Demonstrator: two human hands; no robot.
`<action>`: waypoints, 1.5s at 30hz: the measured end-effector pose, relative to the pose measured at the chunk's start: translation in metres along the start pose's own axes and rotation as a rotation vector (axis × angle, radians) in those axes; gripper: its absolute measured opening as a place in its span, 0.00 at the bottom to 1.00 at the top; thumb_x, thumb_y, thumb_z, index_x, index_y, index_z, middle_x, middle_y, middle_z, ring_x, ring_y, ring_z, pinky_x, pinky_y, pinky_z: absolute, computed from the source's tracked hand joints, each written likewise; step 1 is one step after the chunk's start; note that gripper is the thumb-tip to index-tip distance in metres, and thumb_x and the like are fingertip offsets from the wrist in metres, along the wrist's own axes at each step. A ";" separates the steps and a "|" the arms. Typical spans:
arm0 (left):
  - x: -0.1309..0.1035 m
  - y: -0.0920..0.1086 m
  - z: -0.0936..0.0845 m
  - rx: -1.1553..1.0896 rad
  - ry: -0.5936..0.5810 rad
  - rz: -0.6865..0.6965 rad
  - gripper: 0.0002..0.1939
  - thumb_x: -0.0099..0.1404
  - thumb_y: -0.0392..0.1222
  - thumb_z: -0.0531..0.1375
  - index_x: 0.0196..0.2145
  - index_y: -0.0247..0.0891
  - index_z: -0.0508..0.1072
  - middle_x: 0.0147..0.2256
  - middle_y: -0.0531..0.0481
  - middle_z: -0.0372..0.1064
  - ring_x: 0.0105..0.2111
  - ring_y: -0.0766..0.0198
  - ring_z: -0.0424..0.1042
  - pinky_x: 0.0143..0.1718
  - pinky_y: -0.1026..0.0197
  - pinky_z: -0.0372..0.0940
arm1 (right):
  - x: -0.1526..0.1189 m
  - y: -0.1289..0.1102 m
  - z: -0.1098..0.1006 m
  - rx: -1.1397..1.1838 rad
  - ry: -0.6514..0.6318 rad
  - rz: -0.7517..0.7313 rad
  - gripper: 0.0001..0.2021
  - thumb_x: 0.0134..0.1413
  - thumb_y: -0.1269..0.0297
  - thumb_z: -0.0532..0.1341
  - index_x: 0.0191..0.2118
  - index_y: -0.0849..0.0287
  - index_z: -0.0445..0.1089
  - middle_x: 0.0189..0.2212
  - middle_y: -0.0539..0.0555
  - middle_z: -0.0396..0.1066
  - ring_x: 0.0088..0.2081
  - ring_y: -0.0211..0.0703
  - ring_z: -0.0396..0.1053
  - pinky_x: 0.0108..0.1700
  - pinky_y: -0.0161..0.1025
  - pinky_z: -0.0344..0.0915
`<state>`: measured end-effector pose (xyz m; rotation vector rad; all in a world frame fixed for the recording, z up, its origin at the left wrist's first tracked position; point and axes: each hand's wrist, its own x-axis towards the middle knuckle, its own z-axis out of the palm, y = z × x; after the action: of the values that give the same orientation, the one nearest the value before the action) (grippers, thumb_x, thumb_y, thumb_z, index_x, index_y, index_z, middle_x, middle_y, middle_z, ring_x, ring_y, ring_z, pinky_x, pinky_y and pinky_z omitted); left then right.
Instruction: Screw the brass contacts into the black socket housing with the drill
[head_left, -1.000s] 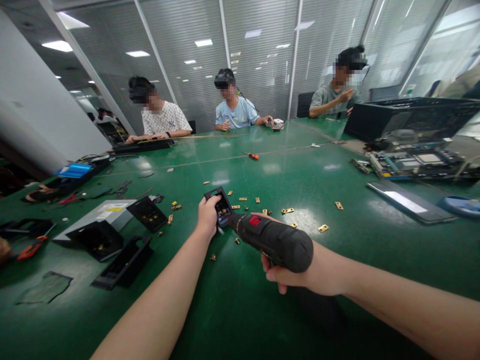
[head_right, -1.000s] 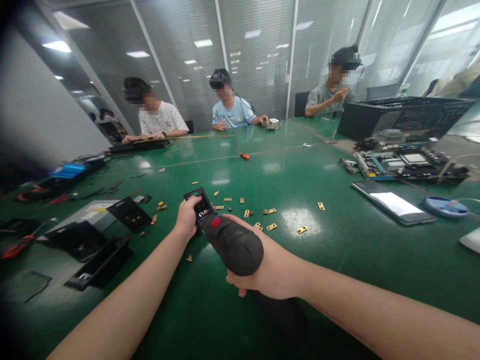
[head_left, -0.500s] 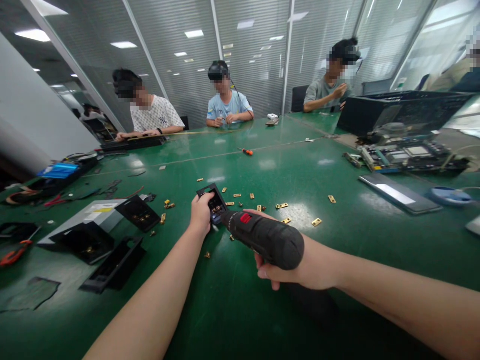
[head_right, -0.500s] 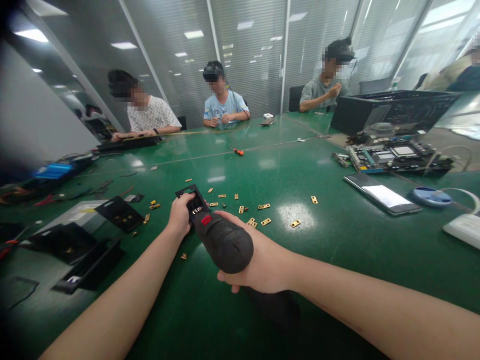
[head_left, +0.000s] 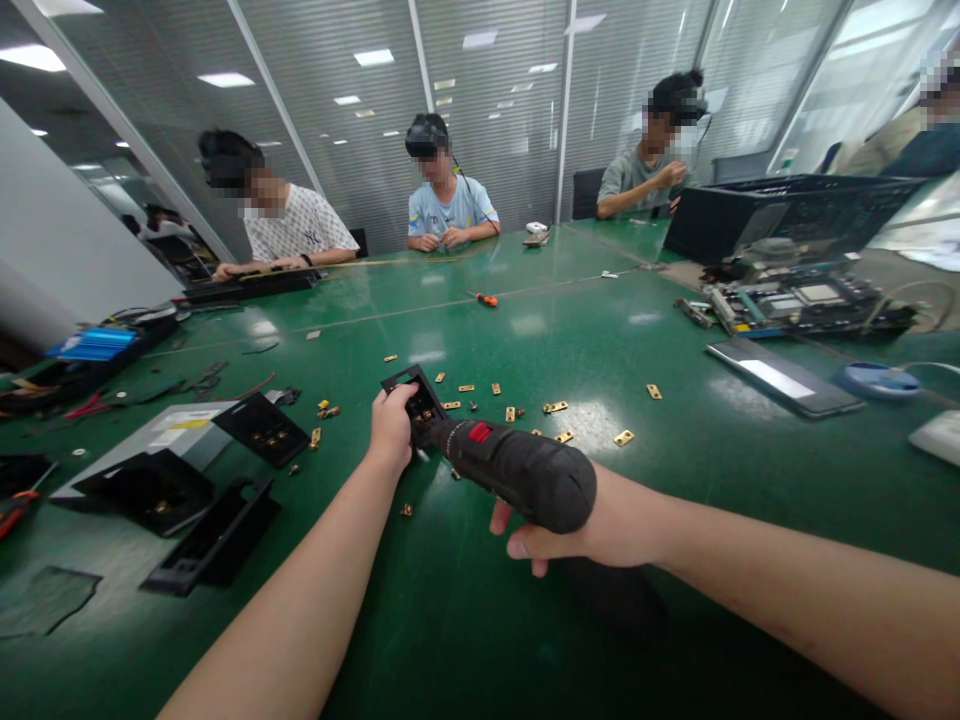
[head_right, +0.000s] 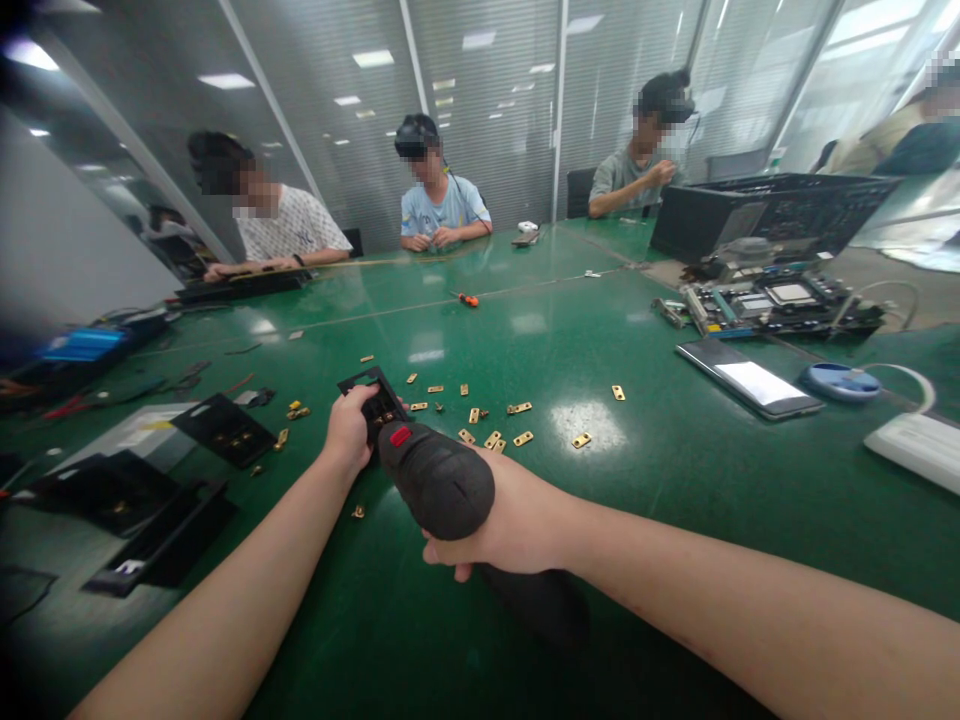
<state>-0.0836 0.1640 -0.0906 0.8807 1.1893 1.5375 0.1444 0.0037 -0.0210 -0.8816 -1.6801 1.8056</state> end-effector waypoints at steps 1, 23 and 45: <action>0.000 0.000 0.000 0.001 -0.001 0.002 0.14 0.48 0.46 0.66 0.30 0.39 0.69 0.23 0.53 0.70 0.27 0.54 0.75 0.33 0.50 0.72 | 0.001 0.000 0.000 -0.019 -0.004 0.005 0.16 0.46 0.70 0.69 0.42 0.63 0.68 0.36 0.55 0.73 0.24 0.33 0.72 0.26 0.32 0.70; 0.002 -0.001 0.000 0.015 -0.012 0.019 0.13 0.48 0.46 0.66 0.29 0.39 0.70 0.24 0.52 0.70 0.27 0.55 0.73 0.32 0.53 0.69 | 0.000 -0.002 -0.002 -0.071 0.007 -0.005 0.29 0.49 0.70 0.70 0.57 0.60 0.63 0.32 0.50 0.71 0.23 0.36 0.72 0.22 0.31 0.69; 0.004 -0.003 0.000 0.008 -0.005 0.009 0.13 0.47 0.46 0.65 0.30 0.39 0.70 0.23 0.53 0.68 0.25 0.55 0.72 0.32 0.51 0.70 | -0.002 -0.005 -0.002 -0.103 -0.003 -0.014 0.11 0.49 0.67 0.69 0.36 0.61 0.66 0.27 0.49 0.70 0.24 0.36 0.72 0.24 0.32 0.68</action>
<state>-0.0839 0.1679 -0.0939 0.8961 1.1903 1.5372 0.1471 0.0035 -0.0162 -0.9083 -1.7903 1.7250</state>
